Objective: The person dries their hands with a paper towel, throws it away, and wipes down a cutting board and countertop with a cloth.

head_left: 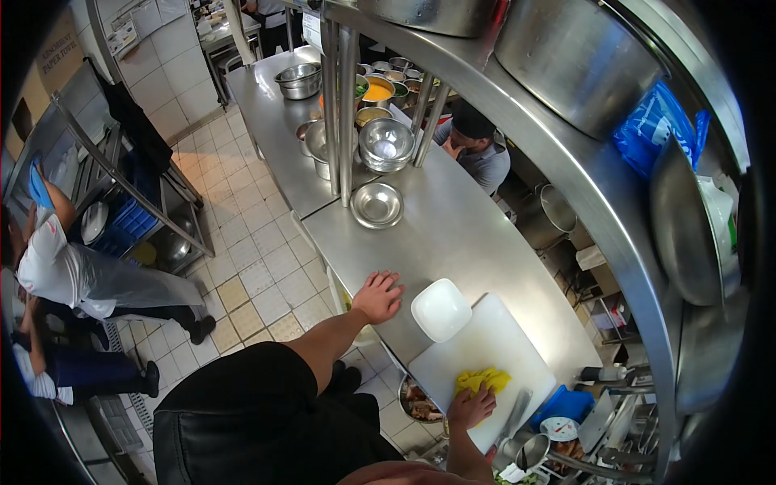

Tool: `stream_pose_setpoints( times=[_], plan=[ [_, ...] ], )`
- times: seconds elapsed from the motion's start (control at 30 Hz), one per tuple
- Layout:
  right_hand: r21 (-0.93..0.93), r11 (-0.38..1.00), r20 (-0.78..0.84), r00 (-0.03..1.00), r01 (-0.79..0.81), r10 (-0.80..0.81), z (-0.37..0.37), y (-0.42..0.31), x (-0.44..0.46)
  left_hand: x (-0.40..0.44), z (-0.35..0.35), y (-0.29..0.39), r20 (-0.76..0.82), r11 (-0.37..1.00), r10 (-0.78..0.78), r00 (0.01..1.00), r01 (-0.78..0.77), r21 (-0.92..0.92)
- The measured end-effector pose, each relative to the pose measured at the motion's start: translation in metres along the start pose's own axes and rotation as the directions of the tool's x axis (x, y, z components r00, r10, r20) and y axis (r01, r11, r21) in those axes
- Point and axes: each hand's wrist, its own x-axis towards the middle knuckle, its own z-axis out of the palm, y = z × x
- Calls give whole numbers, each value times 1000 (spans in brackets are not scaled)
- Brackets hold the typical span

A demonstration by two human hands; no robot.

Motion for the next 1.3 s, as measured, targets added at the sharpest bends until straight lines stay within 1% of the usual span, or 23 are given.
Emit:
stream_pose_setpoints(
  times=[0.13,0.23,0.47,0.67,0.97,1.07,1.3],
  plan=[
    [-12,1000,15,1000,-14,14,1,-1,1,1,0,-1,1,1000,-1,1000,1,2],
    [-16,1000,-16,1000,15,-16,6,3,0,1,-1,0,3,1000,-5,1000,5,-2],
    [-21,1000,-7,1000,1,-1,6,3,0,1,-1,0,20,1000,-12,1000,11,12],
    [-10,1000,-2,1000,-5,5,3,0,0,0,1,-1,-10,1000,2,1000,-2,28],
    [-5,1000,2,1000,-12,12,3,1,0,0,1,-1,-16,1000,3,1000,-3,23],
    [-10,1000,1,1000,-5,5,3,1,1,0,0,-1,13,1000,-8,1000,8,-5],
    [-5,1000,-8,1000,8,-8,0,-2,0,1,0,-1,-9,1000,-3,1000,3,10]
  ],
)
